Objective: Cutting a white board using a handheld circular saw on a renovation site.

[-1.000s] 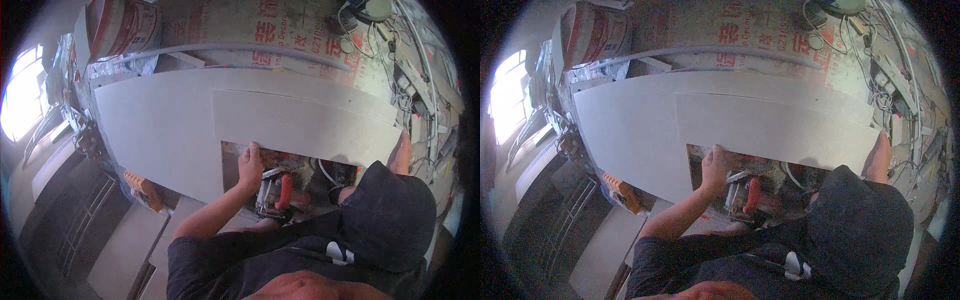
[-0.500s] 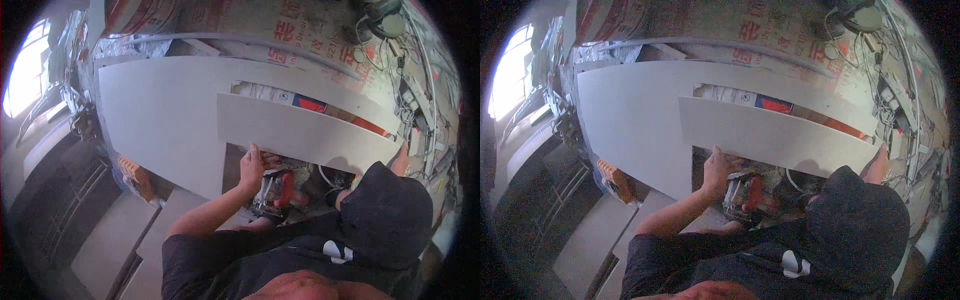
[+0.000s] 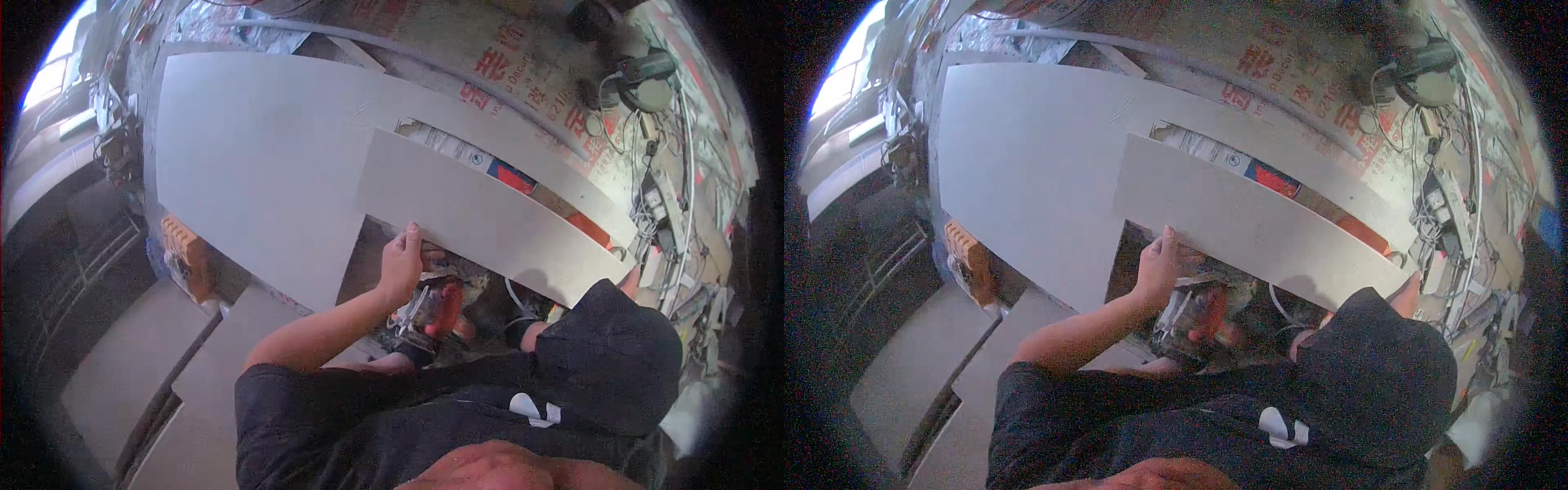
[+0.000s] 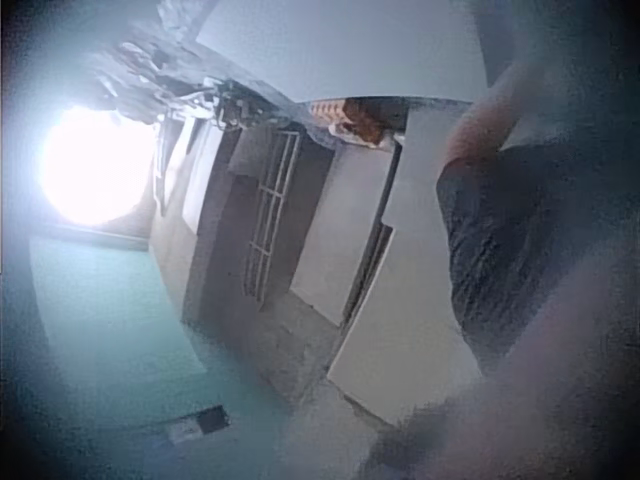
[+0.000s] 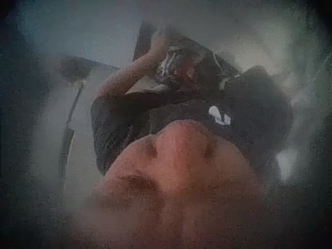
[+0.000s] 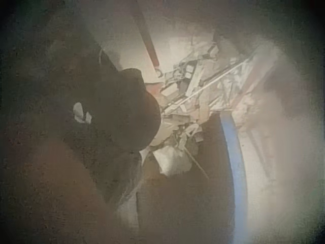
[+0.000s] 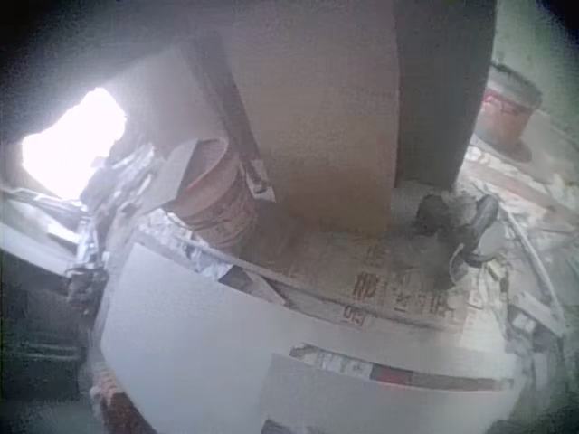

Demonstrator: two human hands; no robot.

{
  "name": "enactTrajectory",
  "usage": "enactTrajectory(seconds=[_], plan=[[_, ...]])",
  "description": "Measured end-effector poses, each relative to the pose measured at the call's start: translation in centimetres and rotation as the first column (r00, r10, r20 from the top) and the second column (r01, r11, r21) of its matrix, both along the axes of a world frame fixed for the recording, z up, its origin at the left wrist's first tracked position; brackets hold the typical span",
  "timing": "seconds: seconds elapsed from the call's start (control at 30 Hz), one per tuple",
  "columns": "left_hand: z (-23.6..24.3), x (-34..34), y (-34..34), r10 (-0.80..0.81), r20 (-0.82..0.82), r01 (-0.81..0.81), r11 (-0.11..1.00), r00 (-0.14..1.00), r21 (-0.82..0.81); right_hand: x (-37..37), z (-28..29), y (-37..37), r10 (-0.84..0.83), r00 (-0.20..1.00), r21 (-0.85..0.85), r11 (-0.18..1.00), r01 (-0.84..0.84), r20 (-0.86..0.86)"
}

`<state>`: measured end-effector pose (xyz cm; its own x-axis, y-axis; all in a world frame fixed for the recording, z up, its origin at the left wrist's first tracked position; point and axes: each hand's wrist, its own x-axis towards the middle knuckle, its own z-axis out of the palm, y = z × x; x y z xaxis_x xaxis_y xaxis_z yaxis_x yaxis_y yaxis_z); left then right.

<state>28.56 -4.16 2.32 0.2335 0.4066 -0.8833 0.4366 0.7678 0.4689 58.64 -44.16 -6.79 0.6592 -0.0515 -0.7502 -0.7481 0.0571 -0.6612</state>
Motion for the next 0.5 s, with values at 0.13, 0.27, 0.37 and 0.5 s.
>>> enactTrajectory(seconds=[0.13,0.27,0.37,0.5], plan=[[-1.1,-0.3,-0.7,0.023,0.029,-0.024,0.999,0.999,0.036,3.4,-1.3,-1.2,0.089,0.995,-0.067,0.994,-0.087,0.033],[-2.6,-0.5,-0.8,-0.173,-0.017,0.174,0.971,0.985,0.165,7.9,-2.1,-4.2,0.166,0.984,-0.153,0.976,-0.153,0.072],[-2.6,-0.4,-0.5,-0.271,-0.124,0.291,0.935,0.955,0.203,4.7,-2.2,-1.1,0.212,0.975,-0.205,0.96,-0.193,0.072],[-0.9,0.9,0.1,-0.305,-0.152,0.328,0.931,0.94,0.159,-1.4,-0.2,4.0,0.247,0.966,-0.279,0.935,-0.219,0.07]])
